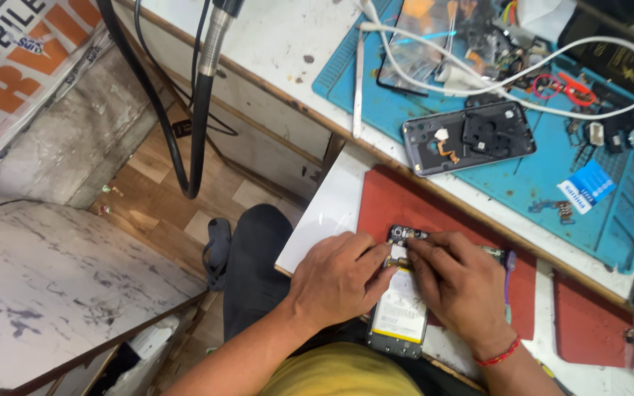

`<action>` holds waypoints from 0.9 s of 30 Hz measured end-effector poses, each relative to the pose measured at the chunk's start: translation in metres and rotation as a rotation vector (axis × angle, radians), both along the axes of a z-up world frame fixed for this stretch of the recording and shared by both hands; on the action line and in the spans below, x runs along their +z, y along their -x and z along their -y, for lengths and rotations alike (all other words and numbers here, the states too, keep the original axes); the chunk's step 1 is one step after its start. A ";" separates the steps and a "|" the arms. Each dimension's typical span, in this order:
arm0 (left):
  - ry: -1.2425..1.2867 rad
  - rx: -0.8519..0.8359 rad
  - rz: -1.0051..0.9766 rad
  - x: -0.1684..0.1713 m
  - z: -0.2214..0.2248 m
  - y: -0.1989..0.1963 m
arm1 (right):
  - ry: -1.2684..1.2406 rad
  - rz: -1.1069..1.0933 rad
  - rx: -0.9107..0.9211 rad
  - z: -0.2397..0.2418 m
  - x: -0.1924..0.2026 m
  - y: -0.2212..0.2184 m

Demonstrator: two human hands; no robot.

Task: The person disassembles a smartphone, removing the motherboard and battery. They then use a heat gun to apply heat to the motherboard components and clean the board with a brush.

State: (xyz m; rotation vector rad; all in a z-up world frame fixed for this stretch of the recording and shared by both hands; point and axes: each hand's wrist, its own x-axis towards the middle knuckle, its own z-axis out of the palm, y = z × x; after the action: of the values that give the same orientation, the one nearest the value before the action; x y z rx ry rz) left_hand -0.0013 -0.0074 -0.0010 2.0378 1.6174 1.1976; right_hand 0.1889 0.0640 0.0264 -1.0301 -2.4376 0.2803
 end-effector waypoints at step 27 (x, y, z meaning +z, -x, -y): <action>-0.025 -0.018 0.020 -0.007 0.001 0.000 | -0.048 0.068 -0.002 0.005 -0.004 0.004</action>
State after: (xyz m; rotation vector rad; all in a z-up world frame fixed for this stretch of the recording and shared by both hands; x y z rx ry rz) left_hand -0.0014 -0.0082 -0.0083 2.0448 1.5799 1.2338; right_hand 0.1853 0.0592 0.0227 -1.0372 -2.4917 0.1884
